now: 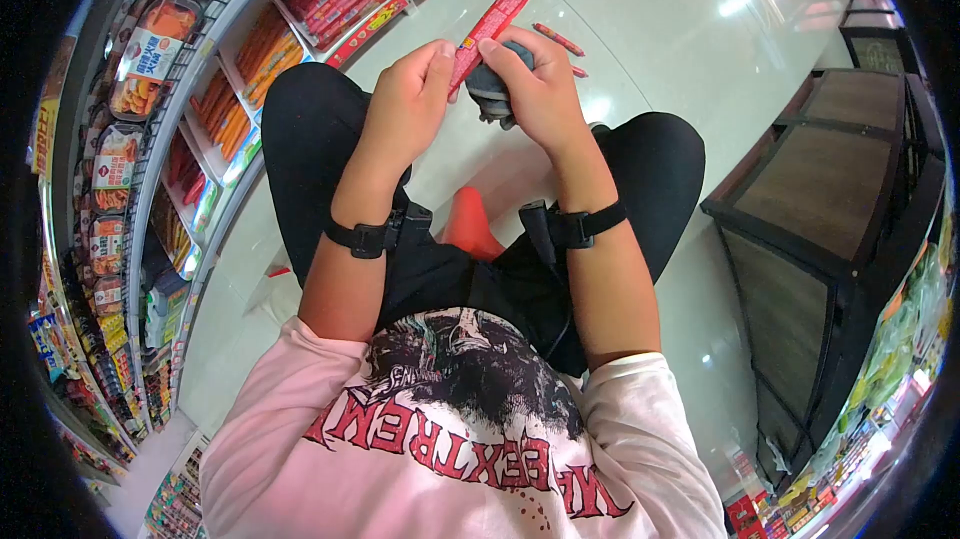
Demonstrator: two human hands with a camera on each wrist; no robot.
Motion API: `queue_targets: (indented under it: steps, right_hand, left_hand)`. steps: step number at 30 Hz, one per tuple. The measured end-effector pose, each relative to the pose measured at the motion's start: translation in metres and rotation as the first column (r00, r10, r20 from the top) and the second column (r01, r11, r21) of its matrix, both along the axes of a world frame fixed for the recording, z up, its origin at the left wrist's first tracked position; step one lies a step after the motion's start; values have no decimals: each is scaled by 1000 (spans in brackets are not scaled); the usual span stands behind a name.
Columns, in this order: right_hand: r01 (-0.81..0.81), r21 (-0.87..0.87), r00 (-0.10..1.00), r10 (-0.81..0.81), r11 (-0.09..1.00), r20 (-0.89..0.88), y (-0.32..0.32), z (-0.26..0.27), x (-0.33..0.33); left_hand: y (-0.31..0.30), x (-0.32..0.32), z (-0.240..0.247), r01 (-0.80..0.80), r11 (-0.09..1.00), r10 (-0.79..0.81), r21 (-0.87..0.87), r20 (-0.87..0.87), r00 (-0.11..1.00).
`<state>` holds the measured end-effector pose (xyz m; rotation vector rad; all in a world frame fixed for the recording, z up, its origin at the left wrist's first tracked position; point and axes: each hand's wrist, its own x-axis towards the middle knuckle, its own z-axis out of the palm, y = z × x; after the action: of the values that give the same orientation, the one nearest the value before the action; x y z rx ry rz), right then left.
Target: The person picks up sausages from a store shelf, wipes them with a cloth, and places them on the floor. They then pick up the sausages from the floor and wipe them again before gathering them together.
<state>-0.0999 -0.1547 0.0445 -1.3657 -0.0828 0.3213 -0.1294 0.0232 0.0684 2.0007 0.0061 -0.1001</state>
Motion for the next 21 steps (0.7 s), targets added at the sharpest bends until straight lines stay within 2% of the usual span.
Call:
queue_targets:
  steps: [2,4,8,11,14,20,21]
  right_hand:
    - [-16,-30,999,17,999,40,1,1,0]
    - [-21,-76,990,31,997,140,5,0,-2]
    - [-170,-149,981,181,974,63,4,5,-8]
    - [-186,-129,977,197,974,77,4,6,-9]
    - [-173,-89,978,182,981,101,4,5,-8]
    - [-195,-42,973,198,980,120,3,7,-9]
    - [-204,-47,968,209,978,136,1,6,-8]
  left_hand:
    - [1,1,-3,3,1000,-4,27,42,999]
    - [-3,3,-7,-34,994,38,-101,32,999]
    - [-8,5,-22,-13,911,8,-412,-15,1000]
    - [0,7,-15,67,877,-132,-476,-104,986]
    - [-3,6,-10,12,788,-130,-615,-147,981]
    - [-1,2,-5,28,795,-154,-606,-157,976]
    - [-2,1,-1,-11,775,-128,-632,-174,976]
